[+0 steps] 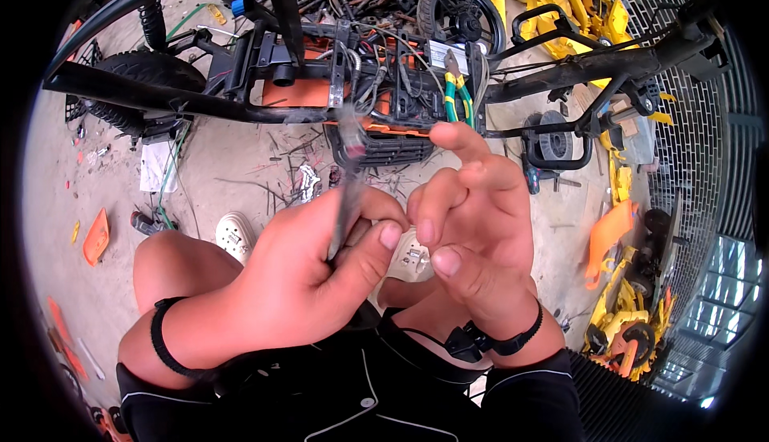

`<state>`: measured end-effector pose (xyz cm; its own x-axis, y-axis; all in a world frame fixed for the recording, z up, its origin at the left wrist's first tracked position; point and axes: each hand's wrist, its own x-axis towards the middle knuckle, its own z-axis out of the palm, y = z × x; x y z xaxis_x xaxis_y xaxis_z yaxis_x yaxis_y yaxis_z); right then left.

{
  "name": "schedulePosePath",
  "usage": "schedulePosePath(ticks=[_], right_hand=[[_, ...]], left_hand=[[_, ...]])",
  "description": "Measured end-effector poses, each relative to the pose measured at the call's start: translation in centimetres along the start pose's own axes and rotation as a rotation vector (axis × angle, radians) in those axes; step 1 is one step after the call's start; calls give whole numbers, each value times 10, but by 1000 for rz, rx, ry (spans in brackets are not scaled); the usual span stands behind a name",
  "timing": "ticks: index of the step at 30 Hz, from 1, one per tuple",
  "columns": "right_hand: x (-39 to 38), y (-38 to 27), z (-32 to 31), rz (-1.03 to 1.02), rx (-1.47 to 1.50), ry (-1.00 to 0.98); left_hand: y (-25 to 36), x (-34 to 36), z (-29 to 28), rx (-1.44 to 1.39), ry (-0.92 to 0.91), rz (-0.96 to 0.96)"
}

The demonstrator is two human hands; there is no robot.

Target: The person uses wire cutters to strip the insulation from the ends of two wires, then twists the metal strands together by hand.

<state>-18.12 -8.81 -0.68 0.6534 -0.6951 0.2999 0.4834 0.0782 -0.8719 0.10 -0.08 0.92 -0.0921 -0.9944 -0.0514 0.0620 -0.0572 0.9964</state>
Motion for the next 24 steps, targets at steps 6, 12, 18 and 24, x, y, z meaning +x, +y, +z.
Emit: schedulePosePath(ticks=[6, 12, 18, 24], right_hand=[[1, 1, 6, -35, -16, 2], [2, 3, 5, -8, 26, -34], [2, 5, 5, 12, 32, -48], [2, 7, 5, 31, 39, -63]], left_hand=[[6, 3, -9, -93, -84, -177], [4, 5, -8, -282, -69, -183], [6, 4, -13, -198, -81, -292], [-1, 2, -9, -244, -45, -194]])
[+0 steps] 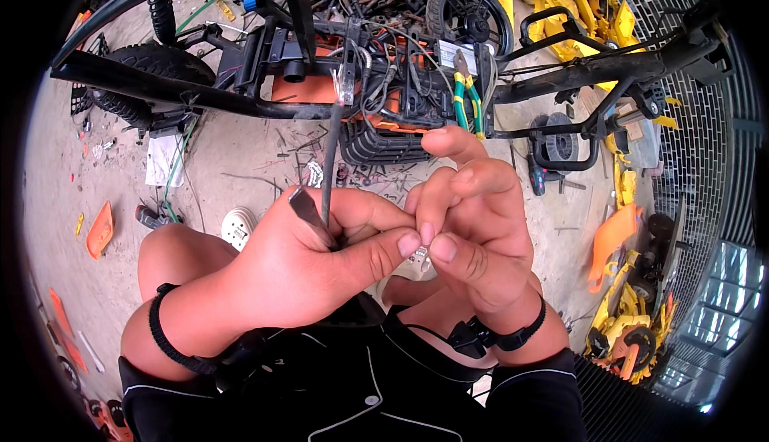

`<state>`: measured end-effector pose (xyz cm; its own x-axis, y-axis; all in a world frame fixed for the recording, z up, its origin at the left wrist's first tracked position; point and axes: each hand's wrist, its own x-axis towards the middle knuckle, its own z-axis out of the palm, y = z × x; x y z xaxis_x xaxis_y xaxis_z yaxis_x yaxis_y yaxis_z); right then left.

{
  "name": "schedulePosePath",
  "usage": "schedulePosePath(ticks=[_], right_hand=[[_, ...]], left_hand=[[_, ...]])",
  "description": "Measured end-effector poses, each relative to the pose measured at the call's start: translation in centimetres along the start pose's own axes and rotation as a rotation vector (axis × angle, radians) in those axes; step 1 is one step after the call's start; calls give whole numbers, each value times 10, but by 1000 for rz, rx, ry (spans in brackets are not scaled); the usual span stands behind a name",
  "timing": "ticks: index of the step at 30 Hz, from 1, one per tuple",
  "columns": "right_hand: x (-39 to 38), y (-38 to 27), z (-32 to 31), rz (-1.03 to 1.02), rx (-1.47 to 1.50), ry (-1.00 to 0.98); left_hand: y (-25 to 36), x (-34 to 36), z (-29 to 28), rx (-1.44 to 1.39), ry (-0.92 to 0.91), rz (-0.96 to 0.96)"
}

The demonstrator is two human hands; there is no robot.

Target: The person uses wire cutters to strip the insulation from the ends of two wires, then twists the metal strands together by hand.

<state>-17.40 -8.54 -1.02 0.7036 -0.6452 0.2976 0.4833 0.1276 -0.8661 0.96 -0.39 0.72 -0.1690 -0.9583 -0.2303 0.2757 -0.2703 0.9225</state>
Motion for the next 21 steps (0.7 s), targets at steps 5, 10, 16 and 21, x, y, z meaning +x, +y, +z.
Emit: schedulePosePath(ticks=[5, 10, 16, 21], right_hand=[[0, 0, 0, 15, -17, -10], [1, -1, 0, 29, -94, -37], [1, -3, -1, 24, -203, -82], [1, -1, -1, 11, -195, -87]], left_hand=[[-1, 0, -1, -4, 1, -10], [9, -1, -4, 35, -3, -125], [12, -1, -5, 51, 4, -149], [9, -2, -5, 18, -16, -105]])
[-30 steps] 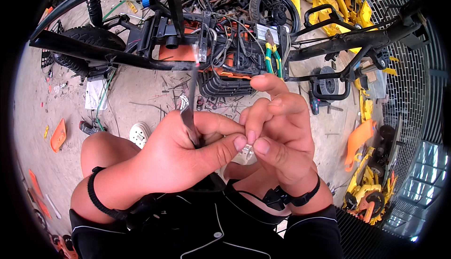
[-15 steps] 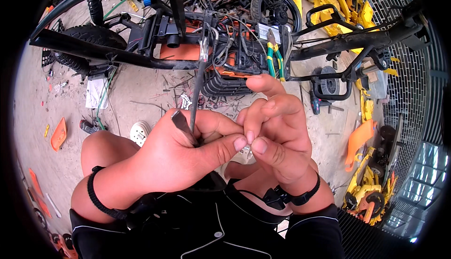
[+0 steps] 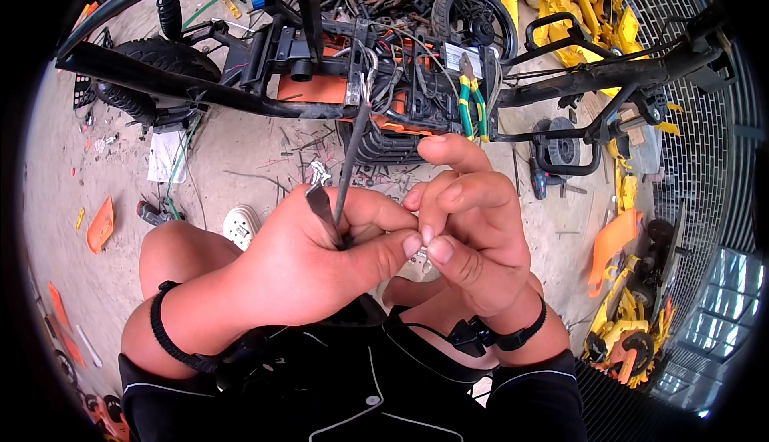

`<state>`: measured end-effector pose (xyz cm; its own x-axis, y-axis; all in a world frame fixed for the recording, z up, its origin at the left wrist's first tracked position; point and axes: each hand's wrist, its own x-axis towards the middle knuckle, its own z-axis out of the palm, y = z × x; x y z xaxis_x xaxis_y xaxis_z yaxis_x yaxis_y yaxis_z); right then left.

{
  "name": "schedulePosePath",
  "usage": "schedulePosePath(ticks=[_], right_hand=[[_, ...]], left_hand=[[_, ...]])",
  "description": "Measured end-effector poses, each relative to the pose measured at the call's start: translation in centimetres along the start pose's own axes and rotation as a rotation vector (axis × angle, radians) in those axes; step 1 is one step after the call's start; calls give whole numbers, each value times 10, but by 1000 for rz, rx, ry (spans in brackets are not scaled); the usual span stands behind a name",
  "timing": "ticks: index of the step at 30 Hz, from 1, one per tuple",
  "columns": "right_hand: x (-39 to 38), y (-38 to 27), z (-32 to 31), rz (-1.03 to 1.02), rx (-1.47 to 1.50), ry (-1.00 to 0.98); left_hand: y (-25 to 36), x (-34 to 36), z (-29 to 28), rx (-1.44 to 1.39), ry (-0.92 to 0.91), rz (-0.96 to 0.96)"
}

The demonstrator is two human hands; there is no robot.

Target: The person uses wire cutters to strip the insulation from the ends of two wires, then twists the metal strands together by hand.

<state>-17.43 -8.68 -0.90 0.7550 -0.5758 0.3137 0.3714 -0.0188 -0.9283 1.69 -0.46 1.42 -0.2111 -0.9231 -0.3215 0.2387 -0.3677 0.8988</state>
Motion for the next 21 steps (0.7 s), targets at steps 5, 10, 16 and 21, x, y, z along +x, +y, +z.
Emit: schedulePosePath(ticks=[5, 10, 16, 21], right_hand=[[-1, 3, 0, 17, 75, 20], [0, 5, 2, 12, 145, 52], [0, 6, 2, -1, 199, 80], [0, 7, 1, -1, 197, 78]], left_hand=[[2, 0, 1, -33, -12, -12], [-4, 1, 1, 18, 0, 37], [-2, 2, 2, -5, -10, 1], [1, 2, 2, -11, -20, -21]])
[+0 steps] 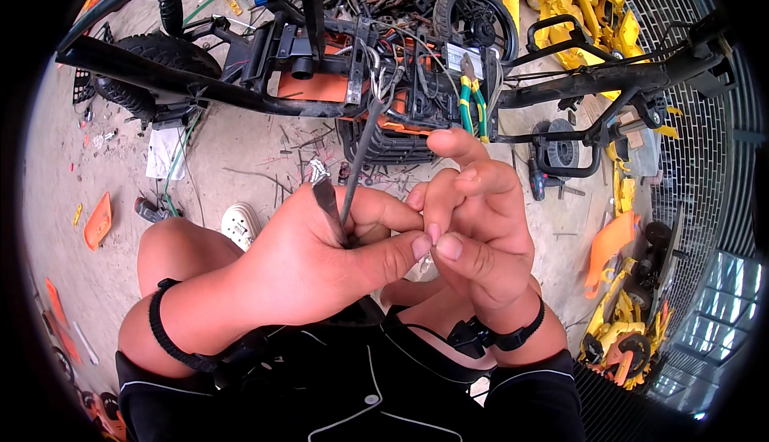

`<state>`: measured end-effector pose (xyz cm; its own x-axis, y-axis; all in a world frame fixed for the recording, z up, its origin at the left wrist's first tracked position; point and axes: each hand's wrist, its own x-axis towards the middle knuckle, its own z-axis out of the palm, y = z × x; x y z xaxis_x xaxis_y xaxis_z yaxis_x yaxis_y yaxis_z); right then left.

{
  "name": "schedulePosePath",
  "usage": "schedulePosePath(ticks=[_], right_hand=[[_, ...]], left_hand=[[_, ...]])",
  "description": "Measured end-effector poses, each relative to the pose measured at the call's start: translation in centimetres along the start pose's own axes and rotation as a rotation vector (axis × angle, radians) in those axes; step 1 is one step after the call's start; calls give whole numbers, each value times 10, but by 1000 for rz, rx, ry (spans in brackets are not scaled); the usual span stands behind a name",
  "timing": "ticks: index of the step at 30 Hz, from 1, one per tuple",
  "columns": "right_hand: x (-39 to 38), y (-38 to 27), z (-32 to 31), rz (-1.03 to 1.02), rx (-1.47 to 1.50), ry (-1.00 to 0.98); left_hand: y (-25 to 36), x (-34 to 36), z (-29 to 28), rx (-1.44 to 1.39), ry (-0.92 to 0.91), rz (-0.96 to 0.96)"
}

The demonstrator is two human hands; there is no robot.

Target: The person uses wire cutters to strip the insulation from the ends of two wires, then twists the metal strands together by hand.

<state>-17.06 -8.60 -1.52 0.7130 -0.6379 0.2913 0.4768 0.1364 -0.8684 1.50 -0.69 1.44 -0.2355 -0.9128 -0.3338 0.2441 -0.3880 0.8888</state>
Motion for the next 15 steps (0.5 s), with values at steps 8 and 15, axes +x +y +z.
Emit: schedulePosePath(ticks=[8, 15], right_hand=[[-1, 1, 2, 1, 18, 15], [-1, 2, 2, 6, 66, 34]], left_hand=[[-7, 0, 1, -85, -1, 30], [-2, 0, 1, -88, 2, -32]])
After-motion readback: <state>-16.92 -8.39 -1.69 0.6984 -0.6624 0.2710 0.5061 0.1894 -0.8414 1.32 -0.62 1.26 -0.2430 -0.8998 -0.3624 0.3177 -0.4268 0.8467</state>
